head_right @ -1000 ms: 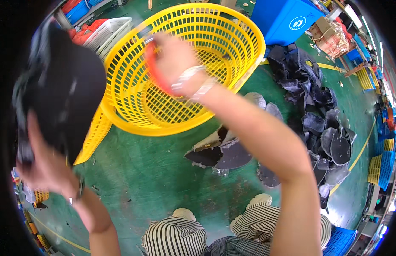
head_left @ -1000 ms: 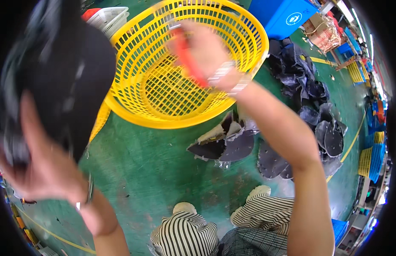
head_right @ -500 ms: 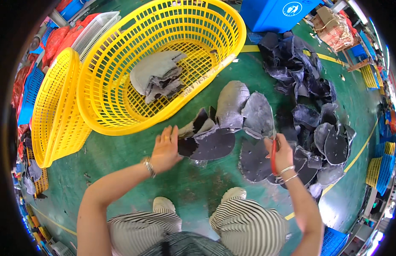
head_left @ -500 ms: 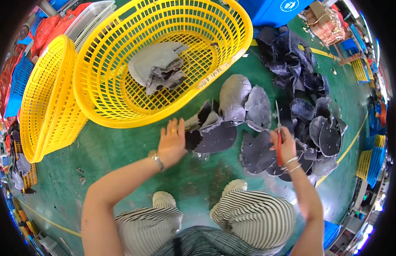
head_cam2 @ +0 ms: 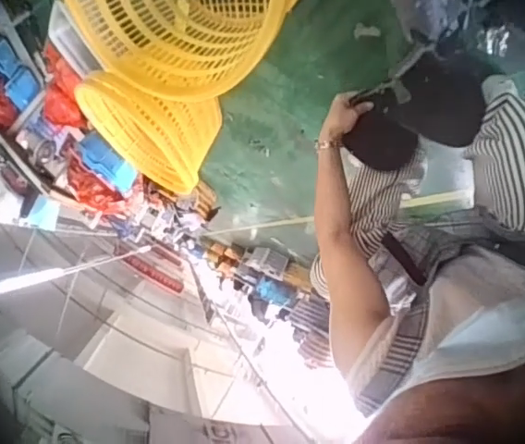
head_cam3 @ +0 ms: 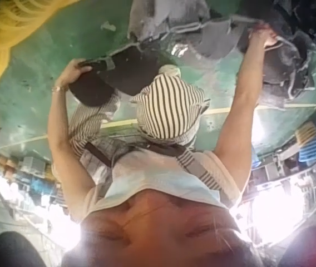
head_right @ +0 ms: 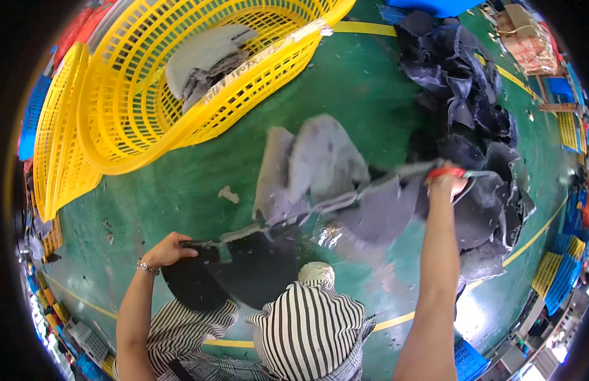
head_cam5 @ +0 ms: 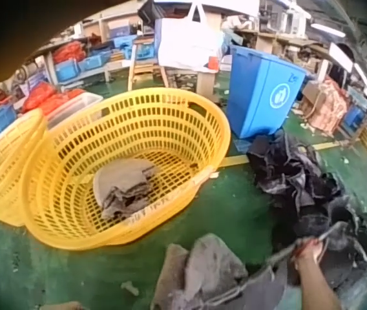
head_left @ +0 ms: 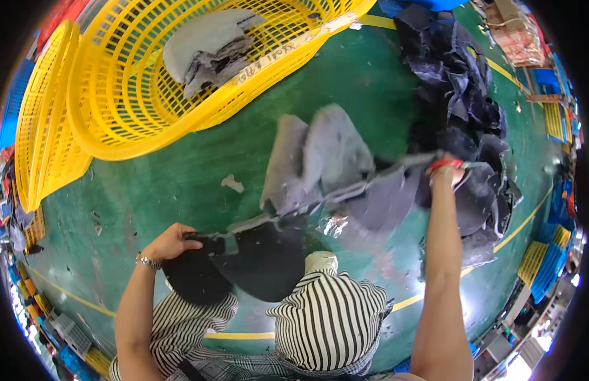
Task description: Sorting and cutting shoe components while recording data in a notebook.
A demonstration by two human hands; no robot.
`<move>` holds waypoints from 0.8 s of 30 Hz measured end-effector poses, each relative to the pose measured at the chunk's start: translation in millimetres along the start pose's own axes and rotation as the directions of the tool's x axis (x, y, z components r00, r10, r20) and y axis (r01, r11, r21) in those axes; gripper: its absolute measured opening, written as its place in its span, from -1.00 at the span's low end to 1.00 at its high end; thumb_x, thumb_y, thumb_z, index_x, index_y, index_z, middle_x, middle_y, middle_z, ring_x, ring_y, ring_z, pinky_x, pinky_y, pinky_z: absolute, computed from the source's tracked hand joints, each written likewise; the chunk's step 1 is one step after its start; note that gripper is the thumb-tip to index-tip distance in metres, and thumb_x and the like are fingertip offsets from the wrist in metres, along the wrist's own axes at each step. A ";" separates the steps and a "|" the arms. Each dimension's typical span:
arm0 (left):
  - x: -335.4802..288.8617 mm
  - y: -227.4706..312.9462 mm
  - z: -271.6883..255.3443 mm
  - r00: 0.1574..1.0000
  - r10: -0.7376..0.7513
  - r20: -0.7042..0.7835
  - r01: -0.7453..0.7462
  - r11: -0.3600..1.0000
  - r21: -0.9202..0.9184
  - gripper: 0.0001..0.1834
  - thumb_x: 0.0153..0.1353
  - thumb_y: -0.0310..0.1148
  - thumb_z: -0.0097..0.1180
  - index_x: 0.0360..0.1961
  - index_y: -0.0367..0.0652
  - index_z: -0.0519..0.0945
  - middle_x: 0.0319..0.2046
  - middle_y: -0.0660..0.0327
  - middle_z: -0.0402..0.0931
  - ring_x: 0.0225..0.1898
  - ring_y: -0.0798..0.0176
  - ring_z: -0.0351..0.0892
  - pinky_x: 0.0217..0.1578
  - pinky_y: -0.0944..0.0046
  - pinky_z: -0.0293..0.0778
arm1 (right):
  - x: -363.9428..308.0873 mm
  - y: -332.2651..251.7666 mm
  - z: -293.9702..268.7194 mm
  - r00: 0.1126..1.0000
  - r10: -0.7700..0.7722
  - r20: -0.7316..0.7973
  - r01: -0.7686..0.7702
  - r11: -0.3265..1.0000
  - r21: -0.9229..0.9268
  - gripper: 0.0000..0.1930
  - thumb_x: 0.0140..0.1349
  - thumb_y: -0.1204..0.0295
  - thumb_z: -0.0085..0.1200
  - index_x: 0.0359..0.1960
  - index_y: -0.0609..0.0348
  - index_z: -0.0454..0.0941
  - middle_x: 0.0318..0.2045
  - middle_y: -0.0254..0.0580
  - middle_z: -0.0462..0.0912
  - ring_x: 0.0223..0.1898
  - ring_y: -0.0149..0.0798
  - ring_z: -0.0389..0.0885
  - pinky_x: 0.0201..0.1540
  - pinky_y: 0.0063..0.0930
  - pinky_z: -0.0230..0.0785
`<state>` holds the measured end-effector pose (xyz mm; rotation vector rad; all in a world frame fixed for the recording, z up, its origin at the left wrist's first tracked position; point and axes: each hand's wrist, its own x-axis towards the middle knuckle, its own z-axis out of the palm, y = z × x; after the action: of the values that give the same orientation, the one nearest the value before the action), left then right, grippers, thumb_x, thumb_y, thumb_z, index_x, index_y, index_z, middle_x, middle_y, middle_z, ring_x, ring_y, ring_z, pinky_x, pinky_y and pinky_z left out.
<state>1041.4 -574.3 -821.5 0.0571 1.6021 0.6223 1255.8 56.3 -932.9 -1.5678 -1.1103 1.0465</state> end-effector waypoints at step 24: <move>60.6 -10.5 101.5 0.636 0.111 -0.763 -0.538 0.773 -0.336 -0.83 0.07 -0.49 0.17 -0.29 -0.33 0.55 -0.48 0.30 0.53 -0.46 0.48 0.41 -0.38 0.44 0.36 | -423.5 8.1 7.2 -0.234 0.725 0.647 0.450 0.671 -0.589 -0.34 0.18 -0.25 -0.24 -0.23 0.24 0.36 -0.56 -0.11 0.48 -0.53 -0.24 0.50 -0.42 -0.40 0.36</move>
<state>1130.8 -523.4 -880.7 -0.3601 2.1154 1.5427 1152.0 -352.0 -888.6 -0.9810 -2.8762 2.6353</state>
